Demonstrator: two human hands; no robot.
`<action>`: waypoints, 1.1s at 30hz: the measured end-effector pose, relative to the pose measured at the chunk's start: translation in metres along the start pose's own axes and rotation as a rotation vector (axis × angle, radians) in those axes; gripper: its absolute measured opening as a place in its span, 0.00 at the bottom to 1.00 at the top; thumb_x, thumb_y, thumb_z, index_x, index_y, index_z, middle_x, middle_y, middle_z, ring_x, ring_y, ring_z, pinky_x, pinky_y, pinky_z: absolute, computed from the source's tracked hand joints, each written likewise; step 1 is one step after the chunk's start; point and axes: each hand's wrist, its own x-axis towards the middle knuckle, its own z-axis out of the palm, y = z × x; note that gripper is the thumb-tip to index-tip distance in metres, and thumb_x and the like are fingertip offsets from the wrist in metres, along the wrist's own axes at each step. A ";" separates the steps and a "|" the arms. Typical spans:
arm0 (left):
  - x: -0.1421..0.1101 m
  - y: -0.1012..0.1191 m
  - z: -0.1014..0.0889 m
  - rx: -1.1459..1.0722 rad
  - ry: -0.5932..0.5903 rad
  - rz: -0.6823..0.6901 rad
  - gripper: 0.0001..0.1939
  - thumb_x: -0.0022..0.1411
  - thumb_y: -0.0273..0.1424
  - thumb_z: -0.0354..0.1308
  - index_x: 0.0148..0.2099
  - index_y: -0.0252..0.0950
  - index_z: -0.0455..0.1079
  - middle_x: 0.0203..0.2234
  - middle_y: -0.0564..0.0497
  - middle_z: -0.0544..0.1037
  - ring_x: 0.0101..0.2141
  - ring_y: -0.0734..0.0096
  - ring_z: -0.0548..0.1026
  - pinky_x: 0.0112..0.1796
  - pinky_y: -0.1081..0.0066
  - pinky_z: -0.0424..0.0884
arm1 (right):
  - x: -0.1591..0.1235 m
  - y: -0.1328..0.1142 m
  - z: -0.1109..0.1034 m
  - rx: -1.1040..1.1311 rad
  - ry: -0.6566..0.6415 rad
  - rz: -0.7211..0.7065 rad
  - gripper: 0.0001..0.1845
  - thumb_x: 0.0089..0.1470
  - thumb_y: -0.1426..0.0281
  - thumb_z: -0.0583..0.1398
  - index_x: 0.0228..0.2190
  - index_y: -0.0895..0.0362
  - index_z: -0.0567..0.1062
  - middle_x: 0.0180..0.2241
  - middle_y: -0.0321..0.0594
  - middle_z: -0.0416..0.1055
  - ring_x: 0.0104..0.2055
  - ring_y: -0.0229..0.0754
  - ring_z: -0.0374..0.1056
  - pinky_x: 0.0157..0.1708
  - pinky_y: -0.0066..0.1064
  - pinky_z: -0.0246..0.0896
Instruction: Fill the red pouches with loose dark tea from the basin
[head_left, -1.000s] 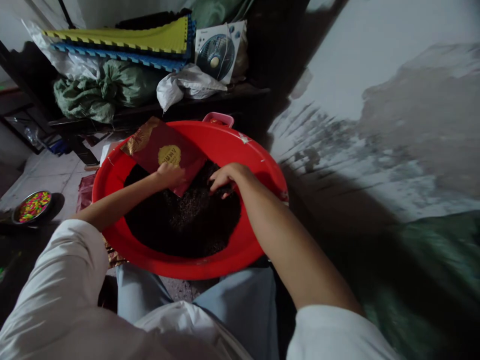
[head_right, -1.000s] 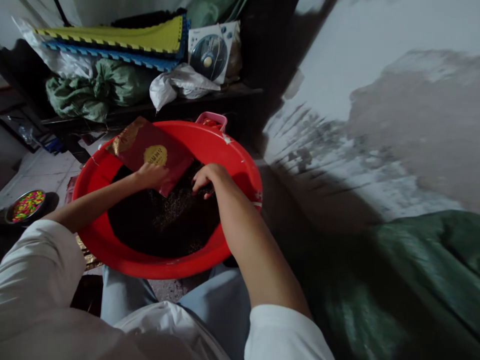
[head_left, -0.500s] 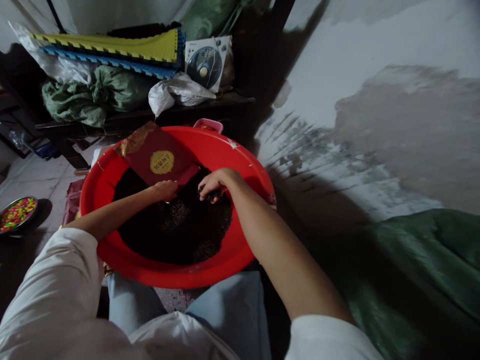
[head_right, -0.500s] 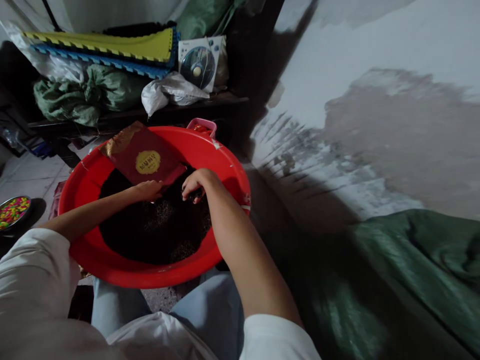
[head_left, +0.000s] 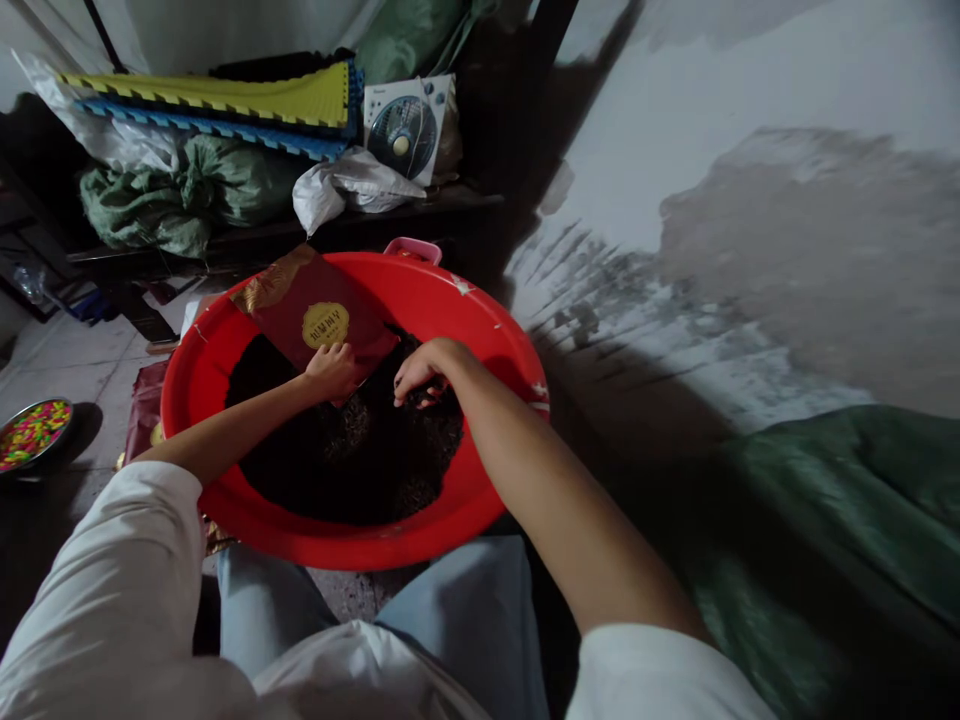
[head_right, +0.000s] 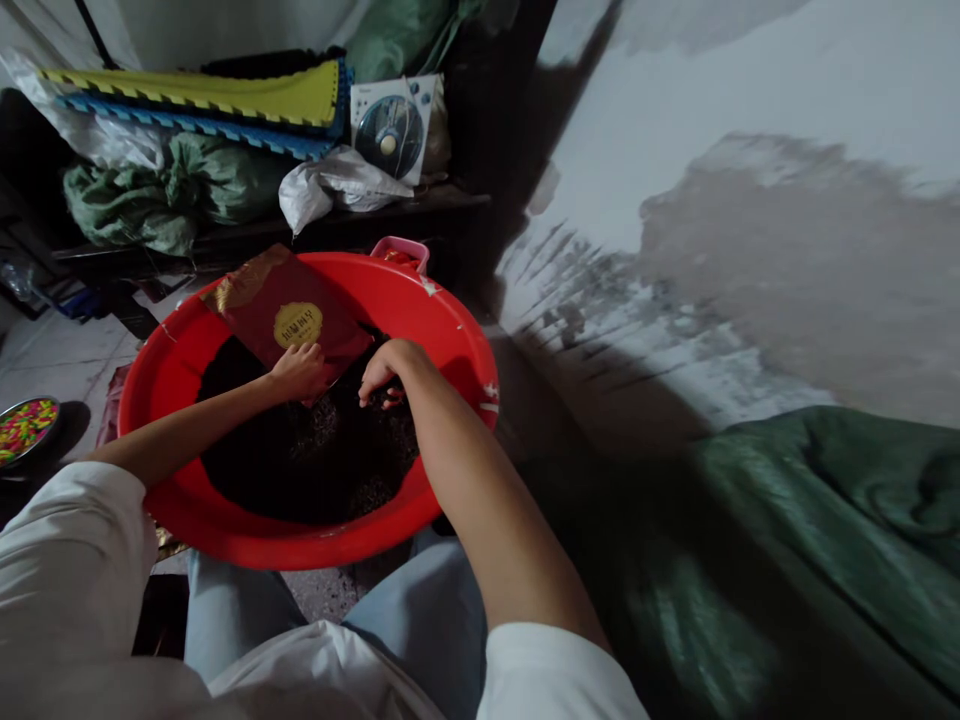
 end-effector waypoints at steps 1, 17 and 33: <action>0.001 0.001 0.000 -0.009 -0.012 0.000 0.26 0.75 0.40 0.62 0.64 0.24 0.76 0.62 0.30 0.75 0.63 0.43 0.73 0.59 0.55 0.71 | 0.001 0.000 0.000 -0.003 -0.012 0.006 0.21 0.58 0.54 0.76 0.39 0.56 0.78 0.30 0.36 0.74 0.26 0.34 0.69 0.23 0.20 0.54; 0.007 0.007 0.007 -0.190 -0.026 -0.114 0.20 0.74 0.34 0.59 0.60 0.25 0.81 0.61 0.30 0.77 0.63 0.45 0.75 0.59 0.59 0.72 | -0.019 -0.016 0.013 -0.005 -0.001 0.061 0.12 0.72 0.66 0.63 0.34 0.57 0.73 0.25 0.36 0.72 0.19 0.30 0.62 0.18 0.16 0.48; 0.012 -0.024 -0.006 -0.738 -0.188 0.022 0.12 0.67 0.29 0.59 0.40 0.33 0.85 0.30 0.53 0.84 0.32 0.73 0.78 0.34 0.78 0.70 | -0.044 0.002 -0.001 0.319 0.105 -0.363 0.15 0.65 0.62 0.72 0.42 0.56 0.73 0.31 0.31 0.73 0.21 0.25 0.64 0.16 0.15 0.43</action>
